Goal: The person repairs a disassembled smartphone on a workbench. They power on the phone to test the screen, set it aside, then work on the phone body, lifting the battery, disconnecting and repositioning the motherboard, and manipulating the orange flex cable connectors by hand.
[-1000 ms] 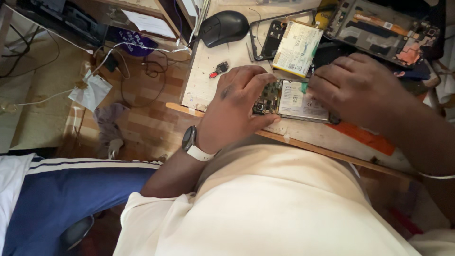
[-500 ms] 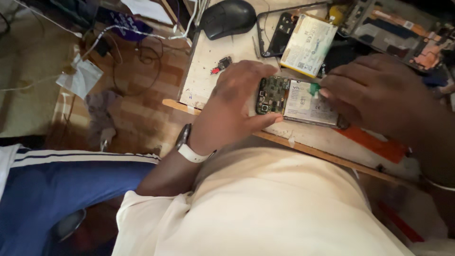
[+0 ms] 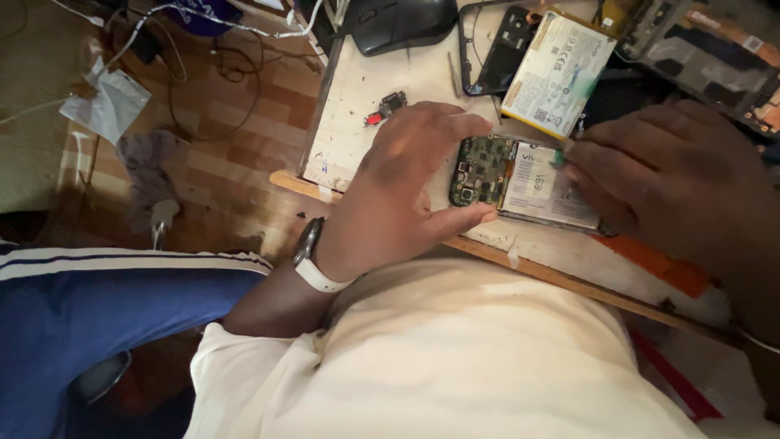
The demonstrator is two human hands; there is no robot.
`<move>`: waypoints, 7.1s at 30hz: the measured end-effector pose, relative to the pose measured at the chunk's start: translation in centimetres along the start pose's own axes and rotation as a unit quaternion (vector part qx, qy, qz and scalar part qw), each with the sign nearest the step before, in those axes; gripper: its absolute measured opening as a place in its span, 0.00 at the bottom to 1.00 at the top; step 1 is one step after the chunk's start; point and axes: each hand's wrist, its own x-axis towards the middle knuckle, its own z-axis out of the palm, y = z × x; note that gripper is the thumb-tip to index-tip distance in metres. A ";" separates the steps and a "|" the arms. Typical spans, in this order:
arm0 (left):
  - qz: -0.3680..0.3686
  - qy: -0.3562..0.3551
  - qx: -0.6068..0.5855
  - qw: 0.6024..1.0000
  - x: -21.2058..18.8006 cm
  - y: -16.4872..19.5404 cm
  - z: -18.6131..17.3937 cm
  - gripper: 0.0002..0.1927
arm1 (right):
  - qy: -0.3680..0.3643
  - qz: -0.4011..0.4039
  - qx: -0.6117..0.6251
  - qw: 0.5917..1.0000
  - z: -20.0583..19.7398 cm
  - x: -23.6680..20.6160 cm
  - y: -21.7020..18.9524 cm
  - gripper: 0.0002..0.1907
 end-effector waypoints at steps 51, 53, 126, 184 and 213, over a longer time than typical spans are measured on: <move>0.028 -0.038 0.129 0.991 0.6 3.2 2.6 0.36 | -0.001 0.137 0.068 0.988 0.4 -4.0 -0.5 0.06; 0.024 -0.039 0.126 0.991 0.5 3.3 2.6 0.36 | 0.003 0.135 0.074 0.988 0.5 -4.0 -0.4 0.06; 0.070 -0.061 0.179 0.979 1.2 5.7 7.9 0.43 | -0.080 0.319 0.405 0.853 -2.6 -6.9 0.8 0.33; 0.084 -0.007 0.149 0.985 -1.7 4.8 4.8 0.11 | -0.139 0.465 0.335 0.808 -1.8 -6.1 -0.5 0.14; 0.085 -0.009 0.144 0.986 -1.5 4.1 4.5 0.09 | -0.267 0.505 0.278 0.773 -2.3 -3.8 -1.4 0.22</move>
